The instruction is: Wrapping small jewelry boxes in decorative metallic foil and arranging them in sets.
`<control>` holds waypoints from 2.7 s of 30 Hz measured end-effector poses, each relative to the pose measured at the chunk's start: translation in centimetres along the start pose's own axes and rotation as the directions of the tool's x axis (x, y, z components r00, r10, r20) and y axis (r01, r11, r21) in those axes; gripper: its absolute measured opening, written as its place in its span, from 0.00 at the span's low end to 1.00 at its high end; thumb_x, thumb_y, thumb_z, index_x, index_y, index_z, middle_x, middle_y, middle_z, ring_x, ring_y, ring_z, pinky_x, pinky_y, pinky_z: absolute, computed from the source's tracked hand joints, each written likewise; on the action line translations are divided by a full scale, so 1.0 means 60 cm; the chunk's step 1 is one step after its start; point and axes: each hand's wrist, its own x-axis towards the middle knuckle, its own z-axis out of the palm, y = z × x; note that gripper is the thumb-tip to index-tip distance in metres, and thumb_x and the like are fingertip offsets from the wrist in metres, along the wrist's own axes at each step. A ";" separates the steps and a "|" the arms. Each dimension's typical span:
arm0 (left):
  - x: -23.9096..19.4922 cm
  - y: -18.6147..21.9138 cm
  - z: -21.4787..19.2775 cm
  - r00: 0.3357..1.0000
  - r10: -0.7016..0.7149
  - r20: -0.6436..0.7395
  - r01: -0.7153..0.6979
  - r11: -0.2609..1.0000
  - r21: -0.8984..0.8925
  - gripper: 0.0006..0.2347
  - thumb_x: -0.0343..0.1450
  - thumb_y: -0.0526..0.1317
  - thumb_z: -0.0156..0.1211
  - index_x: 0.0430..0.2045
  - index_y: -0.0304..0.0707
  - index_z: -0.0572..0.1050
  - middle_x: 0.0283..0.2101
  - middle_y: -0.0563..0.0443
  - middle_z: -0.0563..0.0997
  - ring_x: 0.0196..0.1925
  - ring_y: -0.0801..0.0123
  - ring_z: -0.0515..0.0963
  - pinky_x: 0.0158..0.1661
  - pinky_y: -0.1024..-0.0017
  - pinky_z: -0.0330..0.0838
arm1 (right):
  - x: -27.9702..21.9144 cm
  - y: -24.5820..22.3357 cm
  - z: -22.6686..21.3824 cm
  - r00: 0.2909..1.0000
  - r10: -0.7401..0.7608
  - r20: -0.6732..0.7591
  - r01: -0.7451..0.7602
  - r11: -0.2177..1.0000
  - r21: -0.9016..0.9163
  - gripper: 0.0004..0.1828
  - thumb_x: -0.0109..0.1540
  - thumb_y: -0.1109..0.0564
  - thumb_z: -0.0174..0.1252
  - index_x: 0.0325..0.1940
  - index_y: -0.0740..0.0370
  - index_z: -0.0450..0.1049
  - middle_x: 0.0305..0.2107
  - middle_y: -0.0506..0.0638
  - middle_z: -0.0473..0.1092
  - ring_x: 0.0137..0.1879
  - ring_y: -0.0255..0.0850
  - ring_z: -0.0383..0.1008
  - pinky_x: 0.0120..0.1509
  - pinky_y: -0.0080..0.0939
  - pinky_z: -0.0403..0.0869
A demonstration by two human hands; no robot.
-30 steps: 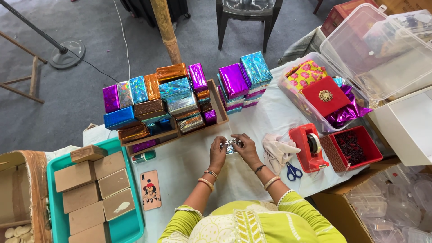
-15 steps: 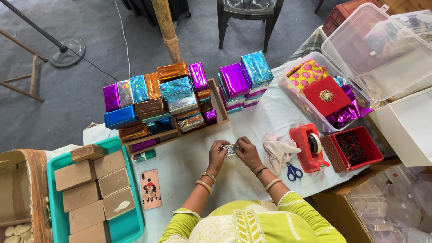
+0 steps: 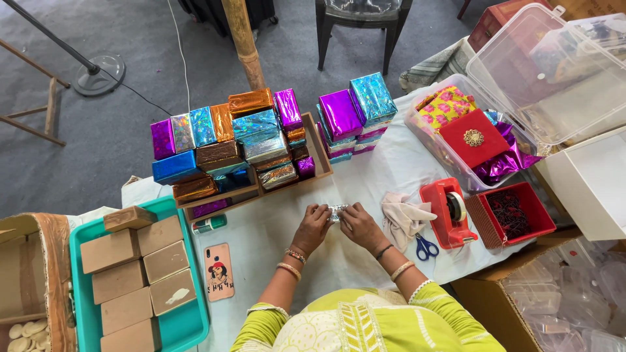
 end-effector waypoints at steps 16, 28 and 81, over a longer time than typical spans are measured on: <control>-0.011 0.014 0.021 0.988 0.152 0.002 -0.151 0.980 0.134 0.18 0.67 0.26 0.53 0.53 0.25 0.74 0.56 0.38 0.77 0.63 0.51 0.72 0.67 0.59 0.64 | -0.037 0.002 0.000 0.968 0.242 -0.065 -0.232 0.963 0.140 0.11 0.59 0.64 0.61 0.45 0.60 0.79 0.40 0.50 0.75 0.48 0.49 0.73 0.54 0.46 0.74; -0.006 0.009 0.025 0.988 0.154 0.031 -0.158 0.973 0.167 0.18 0.66 0.26 0.54 0.52 0.28 0.73 0.53 0.41 0.77 0.62 0.53 0.72 0.65 0.62 0.65 | -0.030 -0.001 0.001 1.000 -0.007 -0.009 0.005 0.976 -0.218 0.24 0.61 0.59 0.58 0.62 0.65 0.71 0.57 0.54 0.71 0.60 0.50 0.69 0.65 0.50 0.67; 0.004 -0.005 0.028 0.995 0.087 0.056 -0.095 0.982 0.166 0.21 0.65 0.25 0.53 0.55 0.26 0.72 0.56 0.37 0.76 0.64 0.50 0.71 0.67 0.58 0.61 | -0.379 0.343 -0.183 0.437 0.831 -0.344 -0.891 0.452 -0.041 0.13 0.64 0.48 0.62 0.44 0.59 0.81 0.40 0.58 0.72 0.47 0.55 0.74 0.55 0.53 0.72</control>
